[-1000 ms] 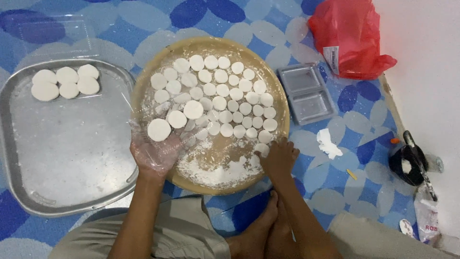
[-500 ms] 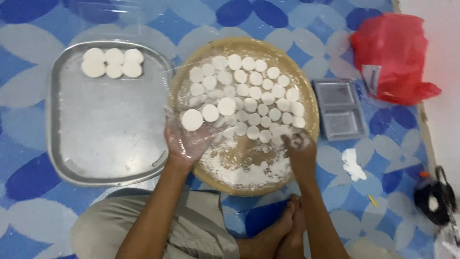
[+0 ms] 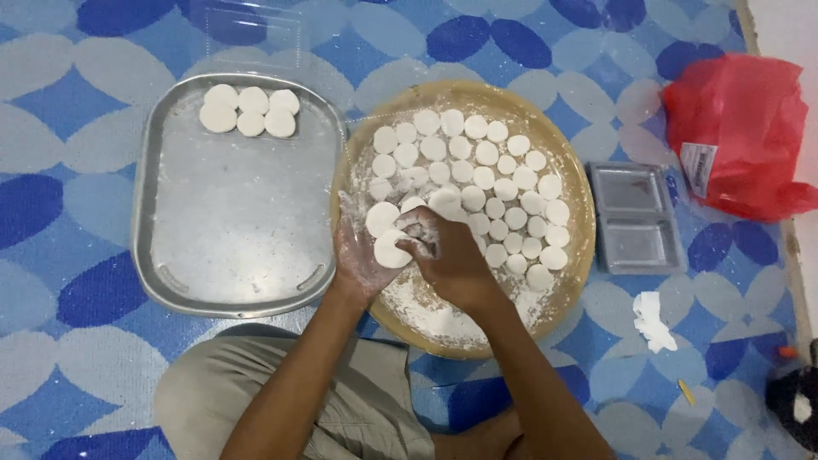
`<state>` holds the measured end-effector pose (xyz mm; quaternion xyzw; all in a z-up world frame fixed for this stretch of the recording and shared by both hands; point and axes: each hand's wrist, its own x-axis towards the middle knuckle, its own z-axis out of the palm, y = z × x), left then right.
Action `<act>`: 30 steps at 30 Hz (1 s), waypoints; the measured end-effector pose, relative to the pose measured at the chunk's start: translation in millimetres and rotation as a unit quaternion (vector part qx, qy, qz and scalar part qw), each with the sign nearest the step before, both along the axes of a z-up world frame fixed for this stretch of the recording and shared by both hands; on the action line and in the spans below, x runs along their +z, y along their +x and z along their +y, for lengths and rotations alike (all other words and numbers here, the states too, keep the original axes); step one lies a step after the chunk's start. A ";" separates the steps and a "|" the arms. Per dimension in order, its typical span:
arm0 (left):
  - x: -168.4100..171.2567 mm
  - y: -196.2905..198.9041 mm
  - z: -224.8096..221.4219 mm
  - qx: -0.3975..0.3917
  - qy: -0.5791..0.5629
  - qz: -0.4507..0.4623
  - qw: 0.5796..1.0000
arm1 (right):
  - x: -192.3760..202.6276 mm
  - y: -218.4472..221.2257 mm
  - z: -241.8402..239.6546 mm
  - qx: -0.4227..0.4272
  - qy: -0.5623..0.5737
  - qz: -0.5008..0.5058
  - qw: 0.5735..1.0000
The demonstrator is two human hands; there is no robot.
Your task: Flattening small white dough discs on a large tray and then packing them into a container.
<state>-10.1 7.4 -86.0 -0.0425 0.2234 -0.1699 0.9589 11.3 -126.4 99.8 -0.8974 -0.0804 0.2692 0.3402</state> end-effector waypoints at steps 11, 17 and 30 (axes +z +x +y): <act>17.8 3.7 3.0 -0.005 -0.087 -0.066 0.994 | -5.8 -3.3 22.6 0.076 -0.122 -0.059 0.988; 35.9 0.7 6.4 0.000 -0.100 -0.076 0.992 | -26.7 -16.9 16.6 0.099 -0.092 -0.156 0.979; 74.5 2.4 23.2 0.063 -0.009 -0.073 0.995 | -85.1 5.2 -142.6 -0.258 -0.126 -0.271 0.919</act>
